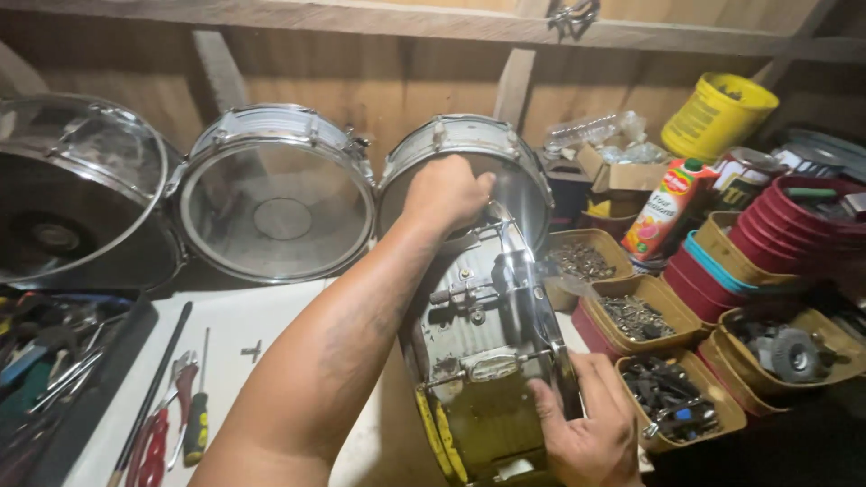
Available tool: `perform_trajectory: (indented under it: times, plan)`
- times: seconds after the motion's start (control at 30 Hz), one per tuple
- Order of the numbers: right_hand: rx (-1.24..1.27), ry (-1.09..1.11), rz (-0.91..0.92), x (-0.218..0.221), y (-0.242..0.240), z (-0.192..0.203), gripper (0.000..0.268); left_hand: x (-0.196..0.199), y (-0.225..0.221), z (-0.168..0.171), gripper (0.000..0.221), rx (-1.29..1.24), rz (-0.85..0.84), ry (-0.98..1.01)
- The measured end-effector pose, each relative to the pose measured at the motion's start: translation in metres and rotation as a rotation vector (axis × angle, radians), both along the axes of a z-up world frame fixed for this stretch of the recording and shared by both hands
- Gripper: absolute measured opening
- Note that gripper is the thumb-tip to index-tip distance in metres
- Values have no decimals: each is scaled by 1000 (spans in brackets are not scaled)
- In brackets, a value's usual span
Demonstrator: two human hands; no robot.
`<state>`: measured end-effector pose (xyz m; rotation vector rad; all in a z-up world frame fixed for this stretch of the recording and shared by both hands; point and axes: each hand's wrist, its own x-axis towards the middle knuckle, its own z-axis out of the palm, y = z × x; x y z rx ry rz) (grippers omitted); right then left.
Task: Repairing a snare drum by adjusting tension rods with a screwdriver and manipulating the snare mechanism with pliers.
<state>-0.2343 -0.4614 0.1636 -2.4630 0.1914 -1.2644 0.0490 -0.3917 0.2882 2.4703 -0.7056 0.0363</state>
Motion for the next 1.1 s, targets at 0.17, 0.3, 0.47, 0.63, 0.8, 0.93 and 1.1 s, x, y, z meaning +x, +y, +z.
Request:
perform_trajectory:
  times: [0.17,0.3,0.47,0.63,0.8,0.93,1.1]
  plan:
    - [151,109,-35,5,-22,-14,39,-52,54,-23,45,-376,-37,-339]
    - [130,12,35,21,-38,-6,33,-131,92,-52,54,-485,143,96]
    - [157,6,22,32,-39,-4,38,-168,90,-73,53,-247,138,459]
    - [325,53,-28,29,-32,-2,40,-175,96,-61,34,-388,118,507]
    - [557,142,-50,19,-8,7,39,-183,115,-59,25,-423,111,478]
    - [528,211,-18,23,-6,-8,45,-190,141,-57,33,-404,125,441]
    - [659,133,39,24,8,-2,55,-186,168,-127,43,-663,6,368]
